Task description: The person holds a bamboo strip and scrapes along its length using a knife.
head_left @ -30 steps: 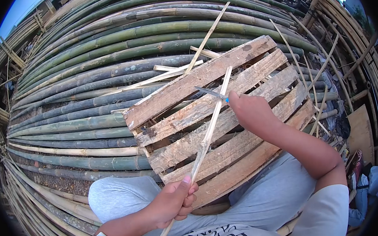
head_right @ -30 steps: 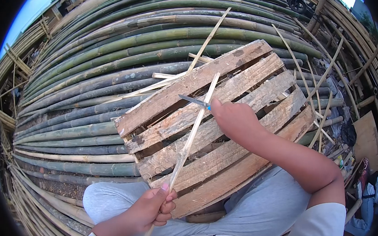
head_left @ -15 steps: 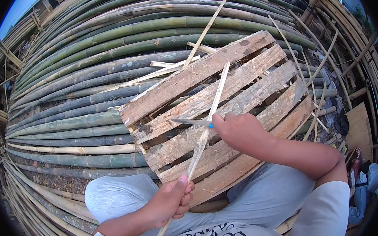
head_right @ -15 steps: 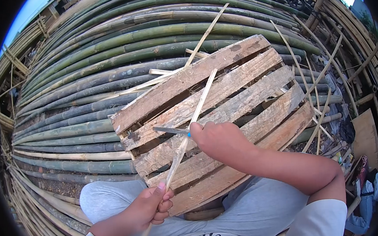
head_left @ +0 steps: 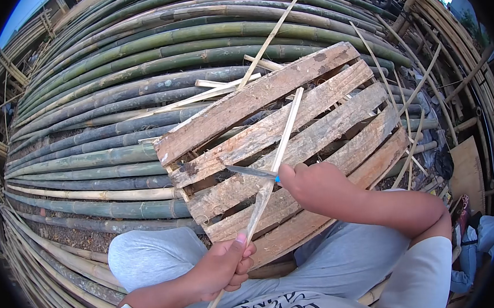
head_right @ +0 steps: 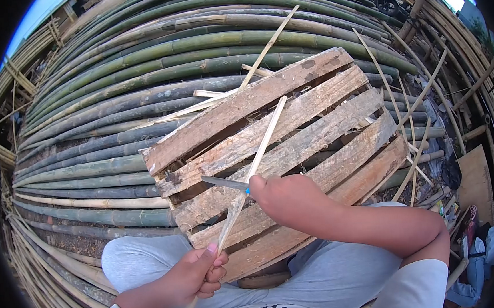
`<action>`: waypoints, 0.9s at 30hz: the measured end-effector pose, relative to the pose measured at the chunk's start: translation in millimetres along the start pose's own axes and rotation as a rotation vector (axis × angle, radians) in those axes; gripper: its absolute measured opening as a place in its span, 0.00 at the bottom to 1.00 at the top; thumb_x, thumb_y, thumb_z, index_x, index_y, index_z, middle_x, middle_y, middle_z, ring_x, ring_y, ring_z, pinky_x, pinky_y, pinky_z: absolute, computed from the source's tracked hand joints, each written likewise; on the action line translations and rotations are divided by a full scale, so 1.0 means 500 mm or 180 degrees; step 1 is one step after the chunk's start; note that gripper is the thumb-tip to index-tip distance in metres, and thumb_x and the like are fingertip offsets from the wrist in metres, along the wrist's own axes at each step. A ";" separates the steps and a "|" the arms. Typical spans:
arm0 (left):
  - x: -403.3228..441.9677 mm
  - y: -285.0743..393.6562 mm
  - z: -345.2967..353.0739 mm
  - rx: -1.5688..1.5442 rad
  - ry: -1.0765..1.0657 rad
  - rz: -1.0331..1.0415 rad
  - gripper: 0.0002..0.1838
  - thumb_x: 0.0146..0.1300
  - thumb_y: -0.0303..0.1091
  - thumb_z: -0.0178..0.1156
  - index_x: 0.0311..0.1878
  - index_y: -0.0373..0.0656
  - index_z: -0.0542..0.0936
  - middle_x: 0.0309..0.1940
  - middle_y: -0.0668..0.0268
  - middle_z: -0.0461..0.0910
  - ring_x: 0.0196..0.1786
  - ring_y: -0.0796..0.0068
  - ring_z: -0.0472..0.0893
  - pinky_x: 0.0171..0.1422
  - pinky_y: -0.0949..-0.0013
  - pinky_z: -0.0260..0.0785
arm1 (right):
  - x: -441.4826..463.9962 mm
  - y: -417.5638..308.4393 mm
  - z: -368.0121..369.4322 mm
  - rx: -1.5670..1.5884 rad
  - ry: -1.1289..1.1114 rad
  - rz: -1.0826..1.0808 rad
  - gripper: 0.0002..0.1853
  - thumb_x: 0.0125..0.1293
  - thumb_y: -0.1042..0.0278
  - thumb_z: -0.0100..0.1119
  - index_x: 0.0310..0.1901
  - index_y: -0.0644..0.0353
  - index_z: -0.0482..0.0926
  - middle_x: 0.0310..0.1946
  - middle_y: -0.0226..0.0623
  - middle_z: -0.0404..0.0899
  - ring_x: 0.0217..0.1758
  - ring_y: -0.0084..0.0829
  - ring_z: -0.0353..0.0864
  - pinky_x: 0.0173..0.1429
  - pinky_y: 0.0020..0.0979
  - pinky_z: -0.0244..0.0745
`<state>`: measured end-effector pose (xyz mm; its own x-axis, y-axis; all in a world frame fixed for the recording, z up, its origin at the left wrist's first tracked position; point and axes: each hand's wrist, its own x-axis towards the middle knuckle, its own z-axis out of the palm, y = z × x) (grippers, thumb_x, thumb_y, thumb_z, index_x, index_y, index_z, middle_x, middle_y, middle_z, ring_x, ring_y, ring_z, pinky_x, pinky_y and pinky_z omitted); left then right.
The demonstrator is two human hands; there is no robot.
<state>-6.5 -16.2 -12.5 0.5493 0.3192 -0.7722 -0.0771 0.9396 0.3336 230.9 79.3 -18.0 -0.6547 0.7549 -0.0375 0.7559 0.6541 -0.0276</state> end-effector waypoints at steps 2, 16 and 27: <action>0.003 -0.001 0.001 0.0010 0.0027 -0.0016 0.21 0.78 0.57 0.34 0.35 0.51 0.62 0.19 0.78 0.53 0.17 0.87 0.47 0.18 0.76 0.38 | -0.004 -0.005 -0.001 -0.0135 -0.0056 -0.0126 0.06 0.64 0.71 0.55 0.34 0.59 0.67 0.17 0.34 0.73 0.18 0.33 0.79 0.20 0.33 0.73; 0.012 0.004 -0.001 0.0018 0.0032 0.0049 0.22 0.78 0.57 0.34 0.36 0.51 0.63 0.19 0.77 0.54 0.17 0.86 0.49 0.18 0.76 0.40 | 0.003 0.020 -0.001 0.0123 0.0136 -0.0283 0.07 0.63 0.70 0.56 0.35 0.59 0.68 0.20 0.36 0.74 0.18 0.35 0.80 0.19 0.33 0.73; -0.010 0.013 0.007 -0.0048 -0.0004 -0.0030 0.21 0.78 0.57 0.35 0.36 0.51 0.62 0.19 0.77 0.53 0.17 0.87 0.47 0.18 0.76 0.39 | 0.068 0.234 0.044 -0.0455 0.0491 0.0788 0.06 0.66 0.70 0.55 0.35 0.59 0.68 0.20 0.40 0.80 0.23 0.41 0.84 0.26 0.40 0.78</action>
<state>-7.0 -12.3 -4.6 0.5511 0.3103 -0.7746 -0.0844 0.9443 0.3182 297.3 180.7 -44.5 -0.4521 0.8829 0.1265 0.8912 0.4414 0.1045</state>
